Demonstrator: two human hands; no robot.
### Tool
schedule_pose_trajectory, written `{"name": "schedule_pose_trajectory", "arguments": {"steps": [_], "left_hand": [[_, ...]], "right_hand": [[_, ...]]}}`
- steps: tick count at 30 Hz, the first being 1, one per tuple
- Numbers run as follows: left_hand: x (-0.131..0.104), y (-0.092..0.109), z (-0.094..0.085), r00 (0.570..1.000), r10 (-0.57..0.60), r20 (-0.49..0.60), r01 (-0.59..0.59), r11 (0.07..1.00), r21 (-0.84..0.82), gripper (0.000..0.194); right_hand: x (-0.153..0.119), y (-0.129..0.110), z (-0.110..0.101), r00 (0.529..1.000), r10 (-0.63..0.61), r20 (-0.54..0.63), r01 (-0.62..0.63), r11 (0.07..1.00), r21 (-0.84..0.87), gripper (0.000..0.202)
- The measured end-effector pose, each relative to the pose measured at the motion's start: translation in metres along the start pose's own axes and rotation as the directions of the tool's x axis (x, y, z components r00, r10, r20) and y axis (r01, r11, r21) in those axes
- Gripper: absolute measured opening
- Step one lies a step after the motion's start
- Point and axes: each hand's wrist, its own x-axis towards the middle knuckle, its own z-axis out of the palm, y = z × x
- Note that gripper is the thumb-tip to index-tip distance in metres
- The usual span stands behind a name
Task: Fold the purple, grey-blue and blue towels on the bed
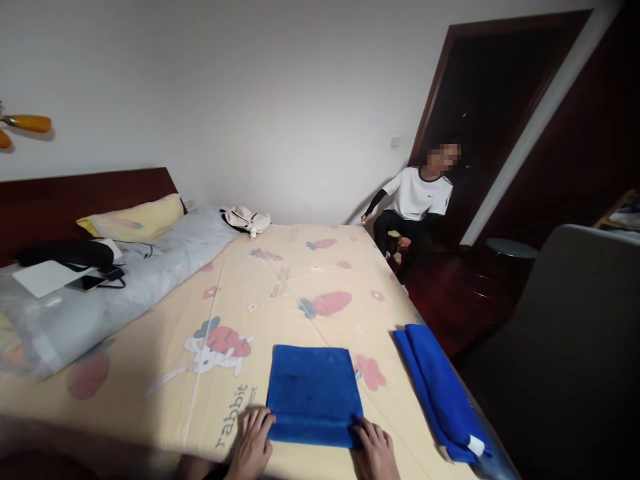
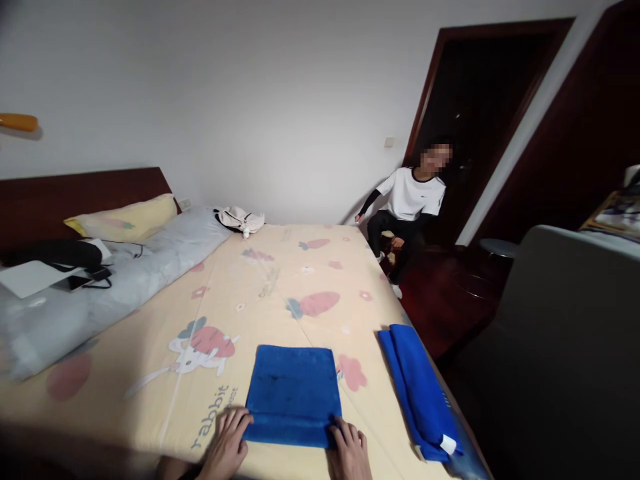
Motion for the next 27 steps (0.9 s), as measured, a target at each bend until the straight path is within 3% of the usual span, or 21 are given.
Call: {"name": "schedule_pose_trajectory", "arguments": {"steps": [5,10,13,17,21,27], "left_hand": [[0.006,0.002,-0.028,0.995,0.065,-0.07,-0.071,0.994,-0.082,0.041],[0.012,-0.003,-0.041,0.994,0.037,-0.102,-0.062,0.964,-0.259,0.035],[0.017,-0.012,-0.033,0.992,-0.079,-0.103,0.029,0.909,-0.416,0.029],[0.032,-0.023,-0.016,0.981,-0.184,-0.064,0.117,0.818,-0.563,0.022],[0.05,-0.027,0.002,0.964,-0.256,-0.077,0.186,0.85,-0.492,0.022],[0.056,-0.022,0.028,0.924,-0.335,-0.185,0.243,0.887,-0.392,0.026]], "right_hand": [[0.006,0.001,-0.013,0.997,-0.067,-0.032,0.067,0.998,-0.013,0.031],[0.012,-0.002,-0.037,1.0,-0.025,-0.016,0.027,0.991,0.134,0.024],[0.019,-0.009,-0.045,0.989,0.148,-0.005,-0.141,0.951,0.275,0.023],[0.041,-0.01,-0.041,0.93,0.355,0.092,-0.358,0.827,0.433,0.029],[0.063,-0.001,-0.023,0.892,0.43,0.139,-0.442,0.764,0.47,0.035],[0.056,0.007,0.007,0.9,0.435,0.013,-0.41,0.837,0.362,0.036]]}}
